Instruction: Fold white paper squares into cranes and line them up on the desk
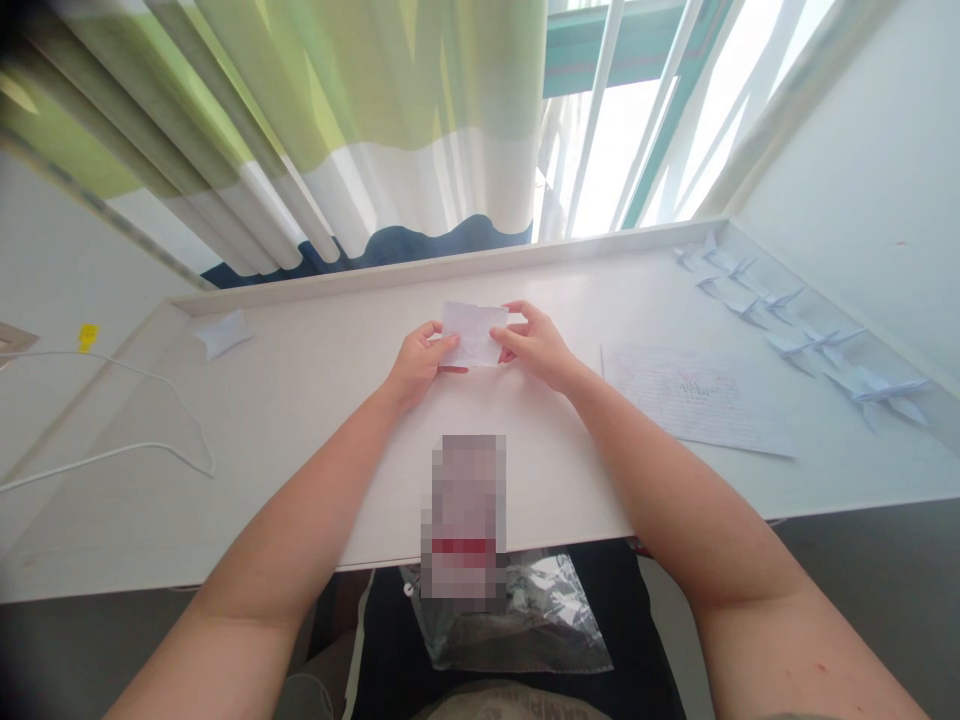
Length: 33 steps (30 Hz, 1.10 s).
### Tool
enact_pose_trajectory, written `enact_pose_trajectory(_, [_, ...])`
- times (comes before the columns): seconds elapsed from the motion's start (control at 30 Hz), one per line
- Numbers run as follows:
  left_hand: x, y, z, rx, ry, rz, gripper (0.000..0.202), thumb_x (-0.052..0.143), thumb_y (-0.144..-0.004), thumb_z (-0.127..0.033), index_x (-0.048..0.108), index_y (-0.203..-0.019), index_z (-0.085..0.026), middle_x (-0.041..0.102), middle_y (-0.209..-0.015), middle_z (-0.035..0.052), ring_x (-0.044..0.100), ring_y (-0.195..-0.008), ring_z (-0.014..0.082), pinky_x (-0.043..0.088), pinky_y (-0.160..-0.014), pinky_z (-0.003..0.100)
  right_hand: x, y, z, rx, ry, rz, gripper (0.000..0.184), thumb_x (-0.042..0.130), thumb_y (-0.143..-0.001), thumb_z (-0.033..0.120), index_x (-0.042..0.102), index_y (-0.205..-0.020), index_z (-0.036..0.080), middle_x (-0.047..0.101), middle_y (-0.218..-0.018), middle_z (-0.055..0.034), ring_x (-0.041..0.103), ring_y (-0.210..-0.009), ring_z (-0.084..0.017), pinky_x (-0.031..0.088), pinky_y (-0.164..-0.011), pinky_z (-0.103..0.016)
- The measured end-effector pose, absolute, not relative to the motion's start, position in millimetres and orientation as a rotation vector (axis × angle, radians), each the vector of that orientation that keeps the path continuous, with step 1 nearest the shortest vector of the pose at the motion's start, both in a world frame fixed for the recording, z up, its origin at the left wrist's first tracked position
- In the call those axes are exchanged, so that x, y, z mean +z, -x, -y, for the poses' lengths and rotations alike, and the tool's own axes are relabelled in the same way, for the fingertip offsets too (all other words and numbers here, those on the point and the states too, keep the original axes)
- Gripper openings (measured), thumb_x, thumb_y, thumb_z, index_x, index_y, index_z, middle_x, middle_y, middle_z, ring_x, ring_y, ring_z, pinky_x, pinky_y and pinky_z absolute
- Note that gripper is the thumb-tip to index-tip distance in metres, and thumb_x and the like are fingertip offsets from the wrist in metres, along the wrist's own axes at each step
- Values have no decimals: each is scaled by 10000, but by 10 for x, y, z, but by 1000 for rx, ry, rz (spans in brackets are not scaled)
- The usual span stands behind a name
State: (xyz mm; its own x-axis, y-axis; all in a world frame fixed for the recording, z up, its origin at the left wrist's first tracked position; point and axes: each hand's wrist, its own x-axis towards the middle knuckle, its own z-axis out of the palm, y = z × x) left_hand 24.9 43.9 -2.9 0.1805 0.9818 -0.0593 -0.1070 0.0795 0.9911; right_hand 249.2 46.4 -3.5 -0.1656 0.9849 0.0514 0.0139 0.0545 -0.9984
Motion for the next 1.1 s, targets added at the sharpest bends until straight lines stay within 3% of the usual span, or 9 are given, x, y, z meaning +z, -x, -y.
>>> enact_pose_trajectory(0.23, [-12,-251,-443,1065,-1118,-1026,369,902,-808,-367,654,-1012,-184,807,-880,36,773,-812,198,693,-708,348,-15,-2461,-443,1325,1080,1423,298,890,-798,442,755,-929,212,808,-862,-62,693,-748,-196,562,-663,-340])
enact_pose_trajectory(0.43, [-66,-250,-476,1059,-1124,-982,377,914,-715,-368,663,-928,-184,789,-844,24,729,-729,166,611,-682,292,-24,-2483,-464,1261,1084,1312,262,890,-765,390,777,-913,206,803,-819,-49,671,-692,-171,486,-584,-292])
enact_pose_trajectory(0.6, [-76,-250,-489,1125,-1130,-971,443,966,-661,-410,745,-969,-180,773,-773,20,668,-632,149,523,-587,270,26,-2487,-475,1290,1036,1282,220,883,-718,359,765,-836,215,751,-754,-17,638,-669,-155,539,-619,-317])
enact_pose_trajectory(0.77, [-77,-240,-487,1160,-1173,-941,488,1019,-651,-532,800,-930,-196,758,-754,11,657,-666,144,518,-619,272,37,-2503,-481,1273,1045,1289,203,852,-748,344,805,-901,219,726,-748,-15,635,-686,-165,563,-676,-354])
enact_pose_trajectory(0.9, [-111,-243,-495,1243,-1243,-960,543,1055,-619,-574,779,-915,-212,754,-738,-6,609,-632,125,478,-634,263,3,-2501,-481,1195,1026,1421,174,833,-764,325,801,-898,220,751,-826,-27,634,-734,-166,516,-695,-344])
enact_pose_trajectory(1.03, [-109,-216,-499,1354,-1455,-1032,466,1022,-715,-575,821,-950,-227,794,-813,23,553,-651,122,389,-604,257,3,-2517,-511,929,1073,1534,192,877,-730,293,798,-893,230,792,-934,-43,671,-863,-203,481,-708,-332])
enact_pose_trajectory(1.1, [-101,-194,-499,1408,-1572,-1092,349,966,-807,-541,852,-917,-229,832,-931,47,491,-618,107,359,-583,276,20,-2549,-525,828,1122,1534,194,879,-757,302,817,-928,236,761,-861,-25,657,-823,-196,473,-692,-331])
